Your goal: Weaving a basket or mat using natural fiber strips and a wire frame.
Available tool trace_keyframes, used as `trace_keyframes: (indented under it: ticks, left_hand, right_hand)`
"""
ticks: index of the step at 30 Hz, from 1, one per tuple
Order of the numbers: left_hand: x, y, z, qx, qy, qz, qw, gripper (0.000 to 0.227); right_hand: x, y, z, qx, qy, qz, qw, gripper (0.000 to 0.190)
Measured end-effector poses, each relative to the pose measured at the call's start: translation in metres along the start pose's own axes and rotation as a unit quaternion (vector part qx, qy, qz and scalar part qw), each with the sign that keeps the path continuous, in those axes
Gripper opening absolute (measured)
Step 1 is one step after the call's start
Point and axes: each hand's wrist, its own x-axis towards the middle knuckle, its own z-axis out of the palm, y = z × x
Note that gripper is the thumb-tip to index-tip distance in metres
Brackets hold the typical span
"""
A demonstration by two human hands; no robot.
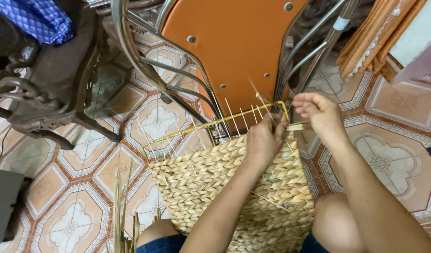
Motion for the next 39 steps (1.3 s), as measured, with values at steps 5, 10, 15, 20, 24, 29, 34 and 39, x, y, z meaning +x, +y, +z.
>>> trace_keyframes:
  ticks: [5, 10, 15, 20, 24, 29, 34, 39]
  left_hand:
    - [0.022, 0.015, 0.001, 0.089, -0.06, -0.073, 0.991, 0.025]
    - [0.037, 0.008, 0.003, 0.209, -0.096, -0.032, 0.973, 0.023]
    - [0.029, -0.002, 0.002, -0.011, -0.115, -0.115, 0.987, 0.026]
    - [0.001, -0.034, 0.028, -0.119, 0.117, 0.063, 0.984, 0.025]
    - [-0.018, 0.0, 0.023, 0.038, 0.118, 0.207, 0.971, 0.039]
    - [-0.001, 0.001, 0.02, 0.063, 0.06, 0.113, 0.99, 0.028]
    - [0.005, 0.003, 0.008, 0.008, 0.04, 0.053, 0.998, 0.023]
    - [0.011, 0.003, 0.0, -0.017, -0.034, 0.0, 0.999, 0.021]
  right_hand:
    - [0.027, 0.019, 0.007, 0.109, -0.128, 0.089, 0.982, 0.03]
    - [0.032, 0.026, 0.0, 0.052, -0.153, 0.105, 0.981, 0.027]
    - [0.037, 0.052, -0.022, 0.182, 0.077, 0.177, 0.964, 0.019]
    - [0.014, 0.033, -0.033, 0.19, 0.142, 0.036, 0.971, 0.017]
    - [-0.037, -0.023, -0.032, 0.22, 0.104, -0.143, 0.959, 0.018]
    - [-0.052, -0.035, -0.036, 0.169, 0.011, -0.117, 0.979, 0.021]
    - [-0.046, -0.037, -0.022, -0.133, -0.077, 0.007, 0.988, 0.035]
    - [-0.042, -0.033, -0.028, -0.123, -0.127, 0.09, 0.98, 0.028]
